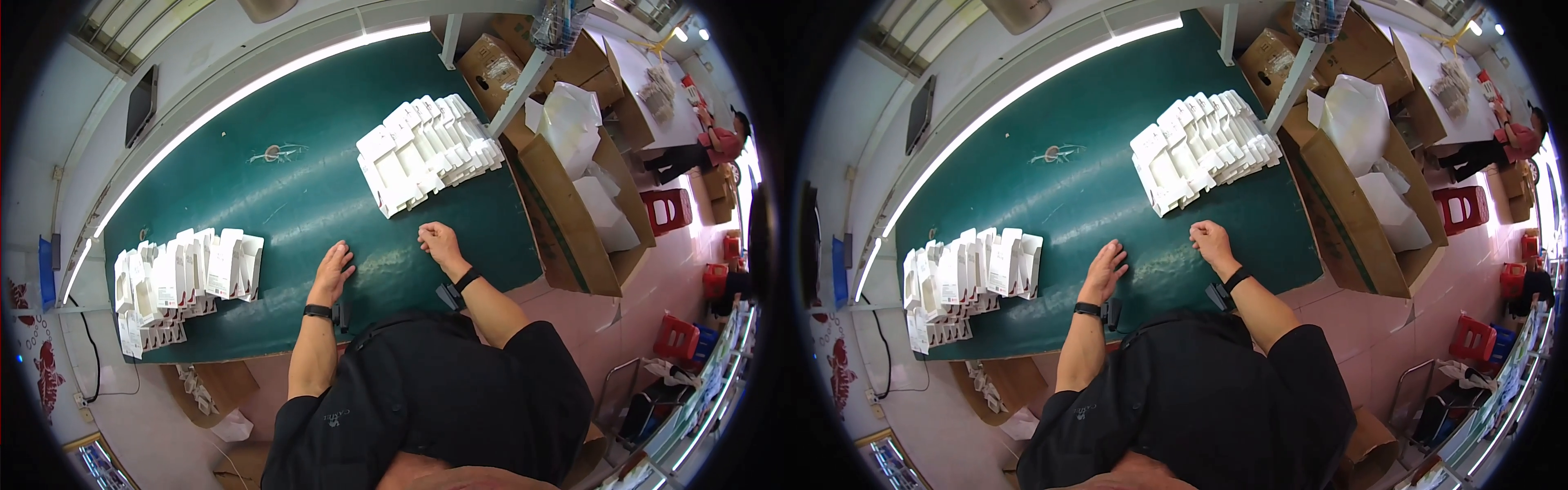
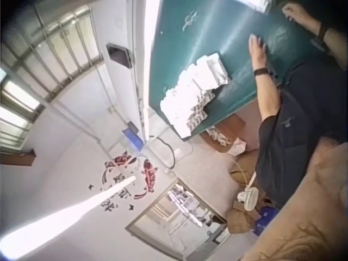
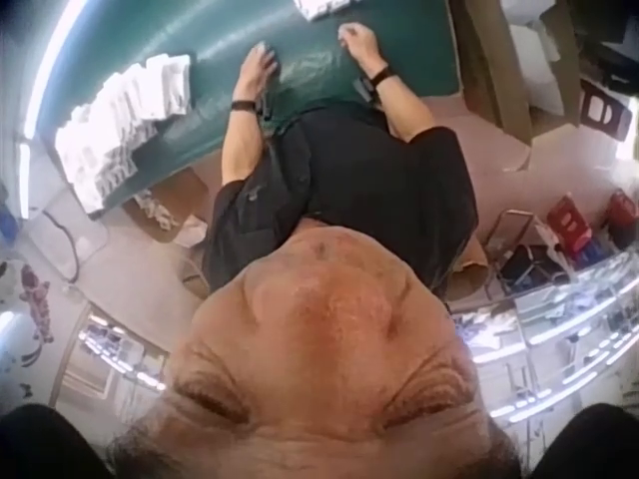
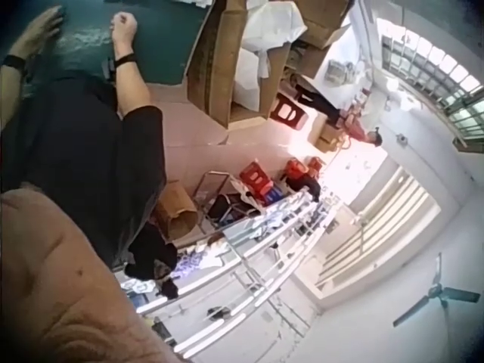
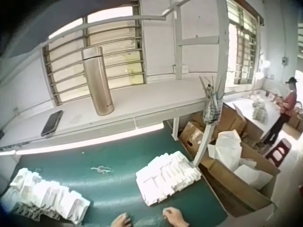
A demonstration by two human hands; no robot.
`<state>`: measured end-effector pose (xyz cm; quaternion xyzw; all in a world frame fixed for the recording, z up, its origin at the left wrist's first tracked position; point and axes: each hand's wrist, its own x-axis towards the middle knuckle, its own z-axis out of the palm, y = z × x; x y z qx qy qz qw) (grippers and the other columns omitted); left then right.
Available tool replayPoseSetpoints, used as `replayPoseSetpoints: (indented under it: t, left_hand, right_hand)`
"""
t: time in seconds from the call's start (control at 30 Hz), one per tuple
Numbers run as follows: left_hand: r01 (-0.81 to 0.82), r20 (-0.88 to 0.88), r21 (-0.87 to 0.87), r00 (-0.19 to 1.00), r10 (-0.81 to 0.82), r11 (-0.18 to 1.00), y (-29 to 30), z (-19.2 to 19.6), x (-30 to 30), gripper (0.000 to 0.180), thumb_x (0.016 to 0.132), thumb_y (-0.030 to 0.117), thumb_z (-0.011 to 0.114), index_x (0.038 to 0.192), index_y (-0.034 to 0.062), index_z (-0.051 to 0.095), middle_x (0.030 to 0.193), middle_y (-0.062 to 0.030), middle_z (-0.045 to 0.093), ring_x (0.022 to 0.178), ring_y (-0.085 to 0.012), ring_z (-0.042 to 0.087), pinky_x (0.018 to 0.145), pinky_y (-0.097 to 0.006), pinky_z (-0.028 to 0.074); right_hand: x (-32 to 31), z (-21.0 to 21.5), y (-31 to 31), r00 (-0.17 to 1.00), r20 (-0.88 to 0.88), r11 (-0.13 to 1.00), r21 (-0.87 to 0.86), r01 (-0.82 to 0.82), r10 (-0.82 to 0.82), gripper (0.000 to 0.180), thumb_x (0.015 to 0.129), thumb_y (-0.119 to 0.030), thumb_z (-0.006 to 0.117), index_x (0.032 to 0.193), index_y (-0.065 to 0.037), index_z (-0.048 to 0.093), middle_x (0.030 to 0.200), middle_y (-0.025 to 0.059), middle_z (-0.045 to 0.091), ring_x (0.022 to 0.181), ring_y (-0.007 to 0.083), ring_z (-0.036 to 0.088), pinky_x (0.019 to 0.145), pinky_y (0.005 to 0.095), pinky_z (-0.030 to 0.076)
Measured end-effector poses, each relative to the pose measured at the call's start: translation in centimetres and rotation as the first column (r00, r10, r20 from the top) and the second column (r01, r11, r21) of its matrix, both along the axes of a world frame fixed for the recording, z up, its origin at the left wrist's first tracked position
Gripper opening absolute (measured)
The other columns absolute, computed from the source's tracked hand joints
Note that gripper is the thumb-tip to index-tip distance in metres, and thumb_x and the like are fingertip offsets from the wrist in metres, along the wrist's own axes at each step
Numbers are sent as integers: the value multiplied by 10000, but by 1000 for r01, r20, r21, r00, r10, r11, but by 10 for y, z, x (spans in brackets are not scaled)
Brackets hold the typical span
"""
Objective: The person picks up white boxes one at a time from a stack, folds the flaps by hand, and places them into a separate pile.
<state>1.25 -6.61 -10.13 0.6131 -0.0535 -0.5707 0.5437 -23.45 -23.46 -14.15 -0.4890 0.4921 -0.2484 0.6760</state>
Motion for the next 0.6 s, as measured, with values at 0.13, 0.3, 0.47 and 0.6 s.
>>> replayPoseSetpoints:
  t: [0.13, 0.3, 0.47, 0.6]
  left_hand:
    - [-179, -64, -10, 982, 178, 984, 65, 0, 7, 565, 1012, 397, 577, 1467, 94, 437, 1473, -88, 490, 1335, -243, 474, 1035, -427, 419]
    - [-409, -78, -14, 910, 407, 913, 144, 5, -10, 529, 1009, 392, 586, 1431, 95, 472, 1419, -99, 536, 1298, -235, 510, 1027, -415, 430]
    - [-653, -31, 85, 753, 657, 752, 237, -6, -52, 459, 1010, 375, 586, 1374, 108, 507, 1356, -83, 581, 1237, -223, 555, 992, -392, 451]
    - [-776, -5, 148, 619, 785, 613, 297, -9, -99, 419, 1003, 375, 597, 1328, 120, 528, 1322, -77, 596, 1202, -210, 573, 966, -374, 465]
  right_hand:
    - [-3, 3, 11, 996, 7, 996, 29, -84, 84, 157, 944, -171, 657, 1016, -32, 673, 818, 34, 675, 641, 91, 606, 576, 232, 492]
    - [-3, 1, 22, 974, 14, 972, 75, -225, 225, 170, 947, -181, 661, 1030, -33, 677, 827, 36, 679, 653, 90, 611, 575, 224, 489]
    - [4, -14, 27, 954, -28, 954, 5, -299, 299, 185, 944, -164, 658, 1054, -16, 677, 836, 35, 684, 668, 88, 622, 593, 226, 504]
    - [10, -19, 27, 930, -86, 933, -14, -361, 358, 184, 945, -146, 658, 1066, -9, 674, 836, 34, 682, 680, 92, 627, 600, 225, 511]
